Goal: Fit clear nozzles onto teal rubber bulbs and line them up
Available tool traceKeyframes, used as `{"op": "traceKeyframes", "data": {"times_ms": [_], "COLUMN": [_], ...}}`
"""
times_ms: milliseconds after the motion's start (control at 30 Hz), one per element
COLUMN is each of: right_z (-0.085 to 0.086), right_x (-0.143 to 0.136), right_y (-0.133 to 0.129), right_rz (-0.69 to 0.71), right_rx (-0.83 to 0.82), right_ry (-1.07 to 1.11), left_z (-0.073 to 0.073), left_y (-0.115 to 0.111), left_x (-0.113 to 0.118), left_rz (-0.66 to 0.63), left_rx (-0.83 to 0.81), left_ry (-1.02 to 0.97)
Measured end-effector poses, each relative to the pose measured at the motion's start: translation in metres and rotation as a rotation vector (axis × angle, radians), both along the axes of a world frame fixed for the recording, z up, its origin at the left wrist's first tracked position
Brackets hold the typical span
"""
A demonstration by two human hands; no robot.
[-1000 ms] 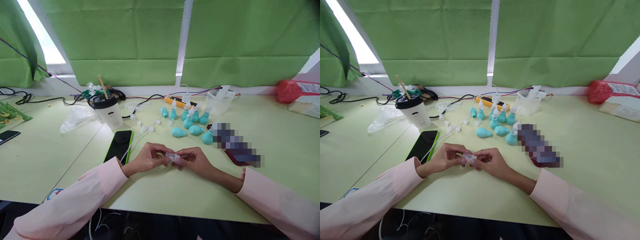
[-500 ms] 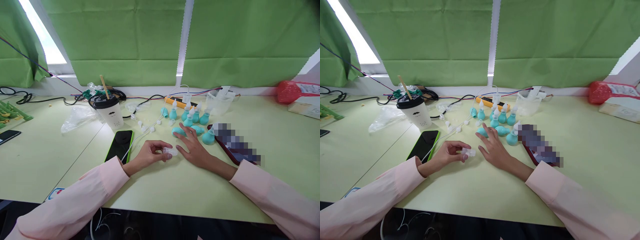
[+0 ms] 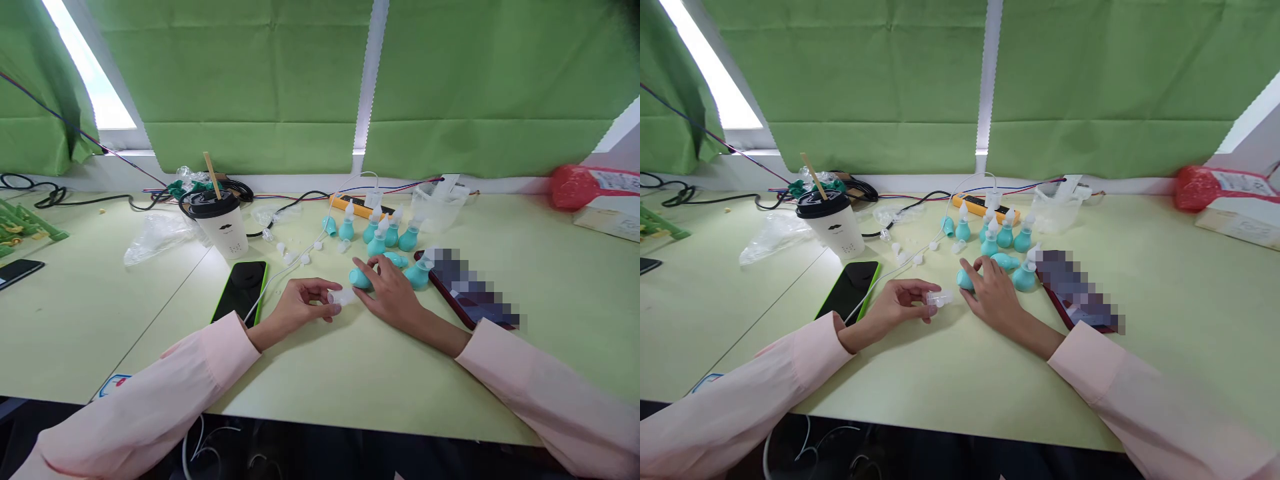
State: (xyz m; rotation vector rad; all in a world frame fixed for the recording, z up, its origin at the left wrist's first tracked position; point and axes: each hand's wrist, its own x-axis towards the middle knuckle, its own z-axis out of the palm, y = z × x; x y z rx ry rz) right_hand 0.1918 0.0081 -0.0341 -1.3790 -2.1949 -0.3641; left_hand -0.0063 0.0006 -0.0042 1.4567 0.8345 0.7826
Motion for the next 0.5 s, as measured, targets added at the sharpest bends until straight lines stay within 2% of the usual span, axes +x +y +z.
{"op": "traceKeyframes", "data": {"times_ms": [67, 167, 333, 400, 500], "right_z": [0.004, 0.012, 0.015, 0.014, 0.014], "right_x": [-0.001, -0.002, -0.001, -0.001, 0.000], "right_y": [-0.004, -0.012, -0.026, -0.030, -0.035], "right_rz": [0.043, 0.141, 0.300, 0.362, 0.409], "right_rx": [0.006, -0.039, -0.431, -0.544, -0.601], "right_ry": [0.102, 0.420, 0.981, 1.093, 1.143], "left_z": [0.001, 0.001, -0.002, -0.003, -0.003], "left_y": [0.000, 0.002, 0.005, 0.005, 0.005], "left_x": [0.000, -0.001, -0.002, -0.002, -0.003], "left_rz": [0.030, 0.093, 0.123, 0.109, 0.070], "left_rx": [-0.014, 0.003, 0.005, -0.030, -0.063], "left_ry": [-0.025, -0.038, -0.077, -0.119, -0.155]}}
